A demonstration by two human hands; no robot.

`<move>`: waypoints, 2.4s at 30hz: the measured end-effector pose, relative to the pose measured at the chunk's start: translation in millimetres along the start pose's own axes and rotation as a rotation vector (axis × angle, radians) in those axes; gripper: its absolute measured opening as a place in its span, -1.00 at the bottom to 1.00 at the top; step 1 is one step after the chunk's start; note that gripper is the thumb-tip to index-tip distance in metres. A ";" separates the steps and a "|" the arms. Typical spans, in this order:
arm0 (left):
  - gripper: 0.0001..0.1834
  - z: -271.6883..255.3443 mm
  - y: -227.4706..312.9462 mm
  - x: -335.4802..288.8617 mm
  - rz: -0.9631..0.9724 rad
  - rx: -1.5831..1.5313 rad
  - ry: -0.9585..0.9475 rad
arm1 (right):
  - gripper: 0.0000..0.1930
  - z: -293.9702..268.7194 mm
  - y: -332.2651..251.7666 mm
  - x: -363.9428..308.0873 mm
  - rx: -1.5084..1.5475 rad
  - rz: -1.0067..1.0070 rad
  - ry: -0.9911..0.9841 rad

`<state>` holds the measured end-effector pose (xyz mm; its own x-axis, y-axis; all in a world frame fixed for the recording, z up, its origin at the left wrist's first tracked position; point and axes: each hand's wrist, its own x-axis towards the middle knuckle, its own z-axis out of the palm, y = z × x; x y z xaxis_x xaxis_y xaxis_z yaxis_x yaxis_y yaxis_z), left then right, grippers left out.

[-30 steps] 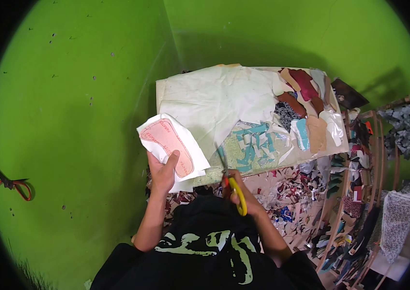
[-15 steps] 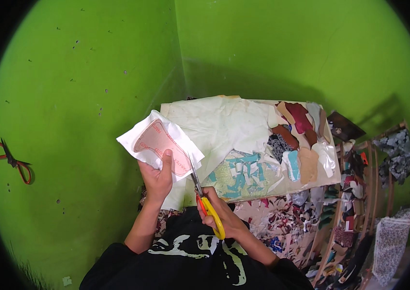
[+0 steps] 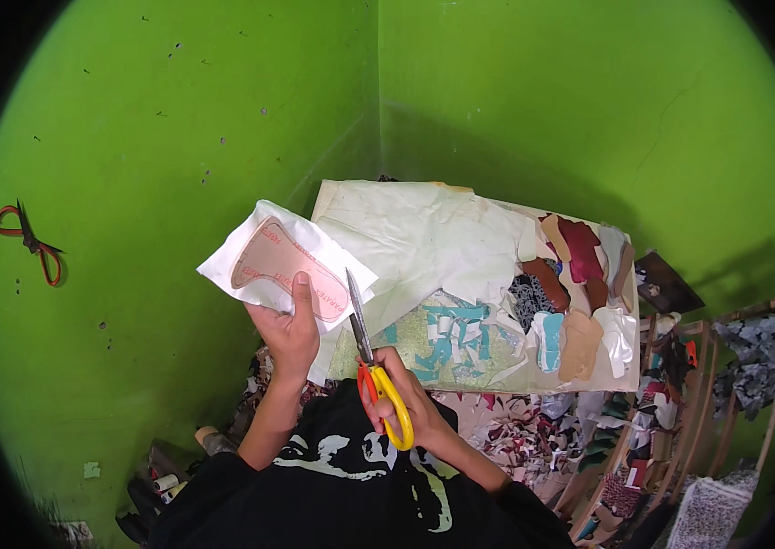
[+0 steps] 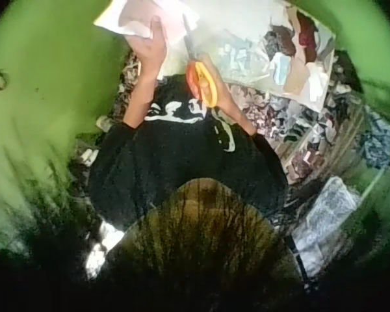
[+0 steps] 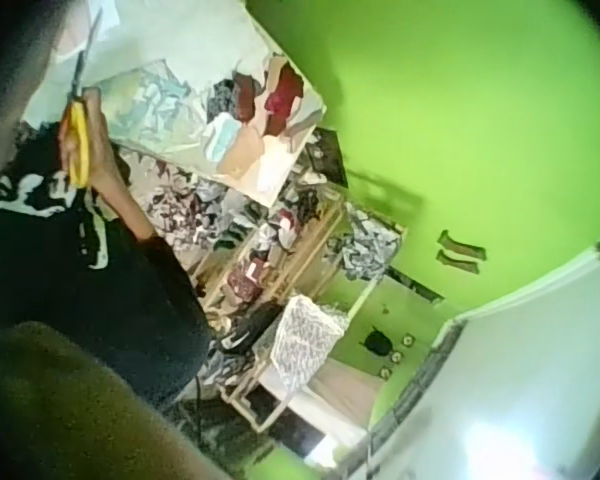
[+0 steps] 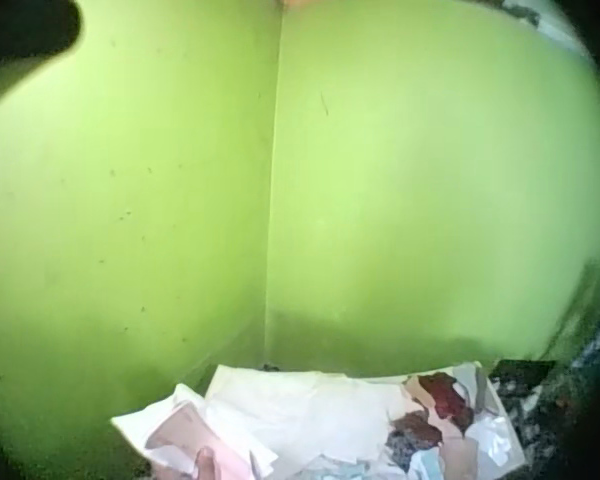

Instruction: Using scissors to cut out a shoe insole component from a sheet of material.

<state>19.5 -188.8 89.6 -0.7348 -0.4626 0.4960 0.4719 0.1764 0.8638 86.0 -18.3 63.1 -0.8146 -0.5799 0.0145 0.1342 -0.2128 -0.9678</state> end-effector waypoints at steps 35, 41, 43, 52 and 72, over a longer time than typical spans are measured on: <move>-0.44 -20.9 15.6 -9.7 -0.047 -0.034 -0.140 | -0.60 22.4 -20.9 -30.2 -0.164 0.132 0.071; -0.44 -21.8 13.2 -7.5 -0.125 -0.142 -0.197 | -0.61 21.6 -23.0 -25.2 -0.185 0.108 0.108; -0.42 -20.0 15.7 -7.0 -0.125 -0.139 -0.241 | -0.61 20.7 -25.3 -22.9 -0.199 0.086 0.117; -0.35 -23.5 5.9 -0.5 -0.274 -0.326 -0.272 | -0.57 16.3 -26.6 -19.7 -0.315 0.105 0.089; -0.22 -22.3 12.4 -11.5 -0.662 -0.574 -0.237 | -0.37 11.7 0.0 -6.5 -0.448 0.107 0.201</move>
<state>44.7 -200.6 92.7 -0.9932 -0.1133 -0.0262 0.0410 -0.5518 0.8330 97.9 -23.8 66.0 -0.9079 -0.4079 -0.0966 0.0032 0.2237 -0.9747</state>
